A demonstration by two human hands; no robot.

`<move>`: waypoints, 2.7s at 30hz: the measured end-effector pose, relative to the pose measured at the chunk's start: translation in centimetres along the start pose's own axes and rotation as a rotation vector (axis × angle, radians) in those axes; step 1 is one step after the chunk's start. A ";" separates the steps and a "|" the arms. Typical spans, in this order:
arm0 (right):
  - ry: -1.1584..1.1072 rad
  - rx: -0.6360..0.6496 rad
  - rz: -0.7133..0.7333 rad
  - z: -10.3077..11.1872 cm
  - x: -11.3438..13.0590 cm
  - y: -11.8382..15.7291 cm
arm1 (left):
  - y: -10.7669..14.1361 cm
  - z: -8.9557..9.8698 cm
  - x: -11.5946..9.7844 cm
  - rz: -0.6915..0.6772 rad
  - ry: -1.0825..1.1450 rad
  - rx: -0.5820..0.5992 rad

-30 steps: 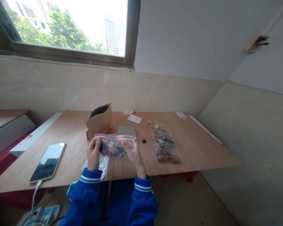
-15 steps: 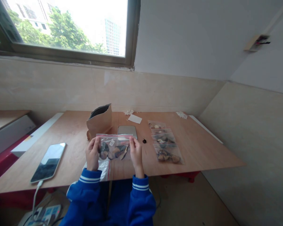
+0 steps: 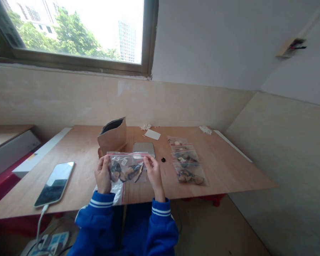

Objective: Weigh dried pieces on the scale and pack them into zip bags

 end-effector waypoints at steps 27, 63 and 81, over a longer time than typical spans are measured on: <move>-0.044 -0.250 0.053 0.9 0.8 0.2 | 0.9 -0.4 -1.1 -0.098 -0.136 0.011; 0.013 -0.364 0.099 2.6 -0.6 0.3 | 0.4 -1.9 0.1 0.007 -0.065 0.218; 0.045 -0.137 0.071 1.0 -0.8 0.3 | 1.1 -3.1 -0.4 0.004 -0.134 0.323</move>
Point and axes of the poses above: each hand's wrist, its own y-axis away from the middle knuckle, its own z-axis out of the back of the hand, x = y × z, the point moved 9 cm from there along -y, towards the middle knuckle, and after that the axes turned 7 degrees about z, right-handed, at the moved point
